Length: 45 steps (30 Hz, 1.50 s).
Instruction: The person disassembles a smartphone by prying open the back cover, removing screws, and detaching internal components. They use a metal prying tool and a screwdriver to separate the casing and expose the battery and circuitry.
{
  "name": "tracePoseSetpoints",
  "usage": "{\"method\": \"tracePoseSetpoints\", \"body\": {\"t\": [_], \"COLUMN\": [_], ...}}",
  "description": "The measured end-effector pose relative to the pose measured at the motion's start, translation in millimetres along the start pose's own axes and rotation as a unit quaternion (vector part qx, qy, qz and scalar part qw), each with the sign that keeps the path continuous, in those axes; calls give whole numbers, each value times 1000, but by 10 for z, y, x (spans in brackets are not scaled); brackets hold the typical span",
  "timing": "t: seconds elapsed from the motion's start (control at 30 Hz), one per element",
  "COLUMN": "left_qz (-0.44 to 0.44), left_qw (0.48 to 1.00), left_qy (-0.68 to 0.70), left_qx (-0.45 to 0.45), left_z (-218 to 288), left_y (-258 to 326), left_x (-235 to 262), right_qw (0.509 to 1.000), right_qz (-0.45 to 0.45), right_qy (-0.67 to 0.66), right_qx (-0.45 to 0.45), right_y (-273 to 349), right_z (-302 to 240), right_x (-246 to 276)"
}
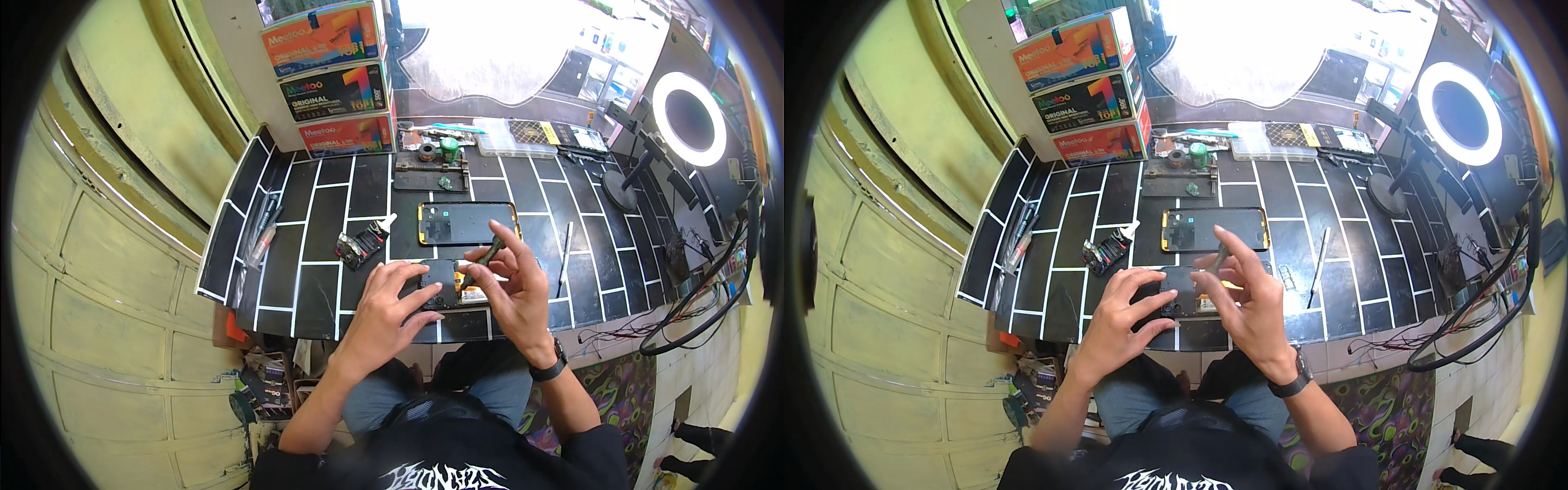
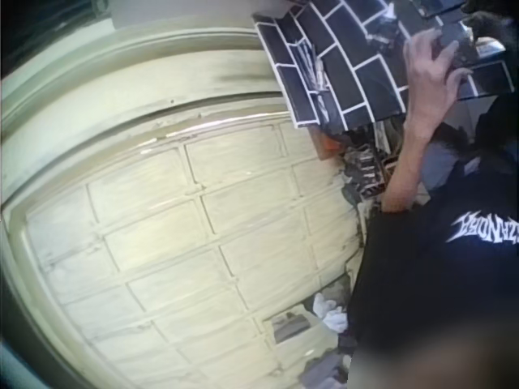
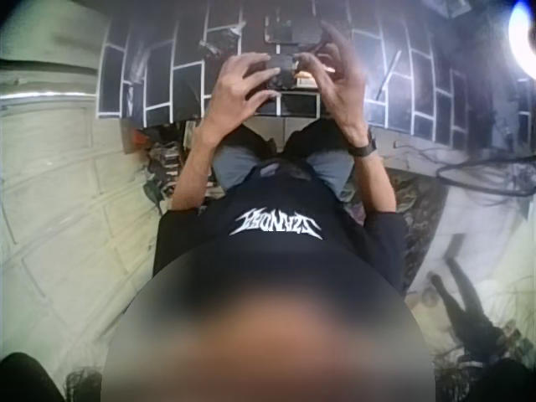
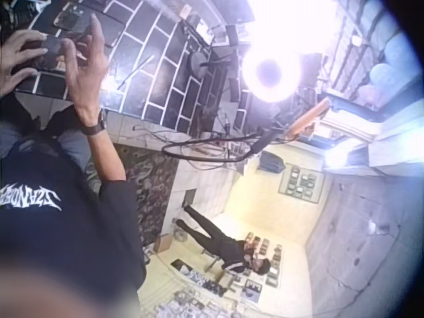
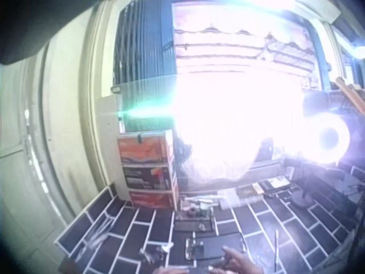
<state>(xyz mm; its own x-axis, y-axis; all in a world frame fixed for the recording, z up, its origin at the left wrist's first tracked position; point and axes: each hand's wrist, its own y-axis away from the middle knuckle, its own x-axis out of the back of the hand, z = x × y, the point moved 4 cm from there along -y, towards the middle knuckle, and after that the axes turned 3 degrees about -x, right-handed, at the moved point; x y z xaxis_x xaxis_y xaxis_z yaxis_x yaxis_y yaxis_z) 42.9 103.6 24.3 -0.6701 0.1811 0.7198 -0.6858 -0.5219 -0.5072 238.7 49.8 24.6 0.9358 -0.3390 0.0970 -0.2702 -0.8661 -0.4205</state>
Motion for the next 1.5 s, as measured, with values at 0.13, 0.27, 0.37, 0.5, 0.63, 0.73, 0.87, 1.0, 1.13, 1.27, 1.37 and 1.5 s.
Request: {"method": "tracePoseSetpoints", "body": {"t": [0.13, 0.27, 0.37, 0.5, 0.63, 0.73, 0.87, 1.0, 1.13, 1.27, 1.37, 1.5], "left_qz": [2, 0, 4, 6, 5, 3, 3, 3, 0, -10, -1, 6], "left_qw": [1000, 1000, 1000, 1000, 1000, 1000, 1000, 1000, 1000, 1000, 1000, 1000], "left_qy": [-19, -25, -22, -18, -4, -4, -11, -9, -7, -11, -6, -6], "left_qx": [4, 10, 6, 9, 12, 12, 11, 10, 15, 14, 20, 18], "left_z": [-8, -21, -29, -27, -34, -20, -20, -26, -34, -27, -24, -29], "left_y": [40, 62, 60, 53, 54, 40, 41, 43, 51, 46, 54, 52], "left_x": [-77, -106, -109, -109, -113, -100, -104, -110, -114, -115, -126, -131], "right_qw": [999, 999, 999, 999, 999, 999, 999, 998, 989, 956, 963, 983], "right_qz": [-4, -1, -2, -2, 3, -2, -3, -6, -9, -19, -39, -72], "right_qy": [39, 43, 40, 46, 49, 46, 46, 57, 136, 229, 211, 121], "right_qx": [10, 12, 10, 12, 12, 7, 5, 10, 65, 182, 163, 117], "right_y": [74, 90, 92, 96, 74, 72, 71, 66, 95, 133, 137, 65], "right_z": [-7, 30, 31, 51, 38, 41, 23, 18, -116, -299, -292, -208], "right_x": [-17, 3, 7, 3, 19, 23, 13, 10, -23, -84, -83, -40]}}
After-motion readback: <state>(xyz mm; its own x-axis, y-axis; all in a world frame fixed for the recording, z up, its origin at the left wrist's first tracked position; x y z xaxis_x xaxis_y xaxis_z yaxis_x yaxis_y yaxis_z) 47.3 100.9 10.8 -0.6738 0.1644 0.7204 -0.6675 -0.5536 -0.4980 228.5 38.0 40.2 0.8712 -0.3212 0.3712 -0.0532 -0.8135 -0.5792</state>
